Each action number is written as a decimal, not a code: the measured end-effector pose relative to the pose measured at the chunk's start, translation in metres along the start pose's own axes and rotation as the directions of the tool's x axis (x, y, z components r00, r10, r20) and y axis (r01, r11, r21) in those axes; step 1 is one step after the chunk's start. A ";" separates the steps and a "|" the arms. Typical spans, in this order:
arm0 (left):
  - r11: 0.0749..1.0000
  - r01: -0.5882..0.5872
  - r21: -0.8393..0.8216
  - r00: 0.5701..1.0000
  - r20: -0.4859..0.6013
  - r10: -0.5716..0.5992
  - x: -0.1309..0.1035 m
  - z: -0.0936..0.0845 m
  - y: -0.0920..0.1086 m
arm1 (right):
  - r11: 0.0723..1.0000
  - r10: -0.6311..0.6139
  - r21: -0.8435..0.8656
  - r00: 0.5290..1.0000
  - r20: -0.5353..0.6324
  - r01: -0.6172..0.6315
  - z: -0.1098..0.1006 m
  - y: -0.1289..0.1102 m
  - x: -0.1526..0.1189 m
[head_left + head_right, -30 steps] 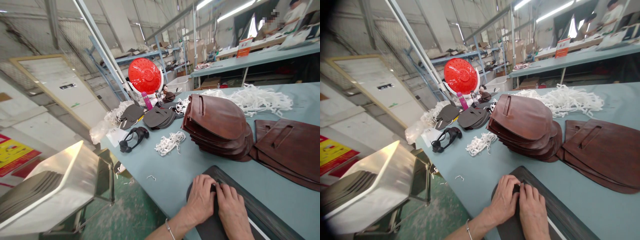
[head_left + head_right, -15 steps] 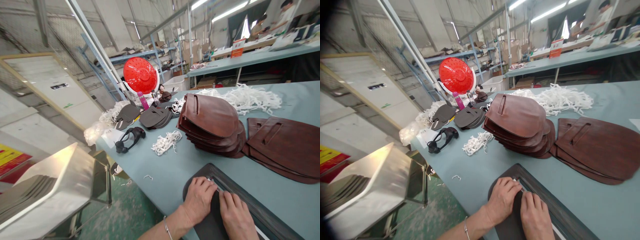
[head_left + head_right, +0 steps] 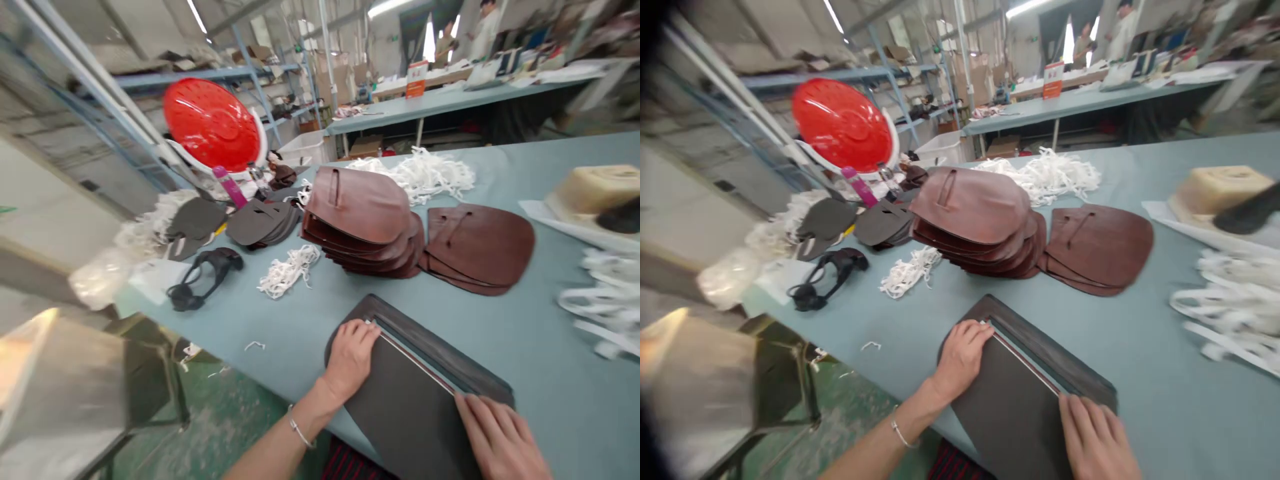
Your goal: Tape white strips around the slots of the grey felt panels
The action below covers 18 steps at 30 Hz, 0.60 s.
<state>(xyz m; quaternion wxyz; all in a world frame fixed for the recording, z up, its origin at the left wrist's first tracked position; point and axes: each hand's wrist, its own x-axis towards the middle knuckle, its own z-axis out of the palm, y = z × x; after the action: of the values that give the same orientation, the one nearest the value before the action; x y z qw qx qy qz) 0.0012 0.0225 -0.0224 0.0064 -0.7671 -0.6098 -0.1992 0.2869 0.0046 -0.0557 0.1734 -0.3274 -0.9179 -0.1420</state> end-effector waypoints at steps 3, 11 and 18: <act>1.000 -0.020 -0.012 1.000 -0.013 0.019 -0.001 0.006 -0.003 | 0.996 0.089 0.009 0.993 0.081 -0.090 -0.019 -0.006 0.008; 0.998 -0.013 -0.057 0.995 -0.099 0.008 -0.002 0.016 -0.008 | 0.916 0.338 0.202 0.938 0.074 -0.346 -0.024 -0.015 0.034; 0.994 -0.072 -0.084 0.996 -0.056 0.068 -0.003 0.016 -0.009 | 0.908 0.375 0.151 0.919 0.123 -0.391 0.015 -0.061 0.130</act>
<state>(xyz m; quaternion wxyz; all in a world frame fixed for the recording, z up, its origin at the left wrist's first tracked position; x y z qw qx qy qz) -0.0034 0.0260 -0.0398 -0.0036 -0.7819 -0.5730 -0.2454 0.1499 0.0366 -0.0246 0.1835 -0.4909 -0.8516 -0.0100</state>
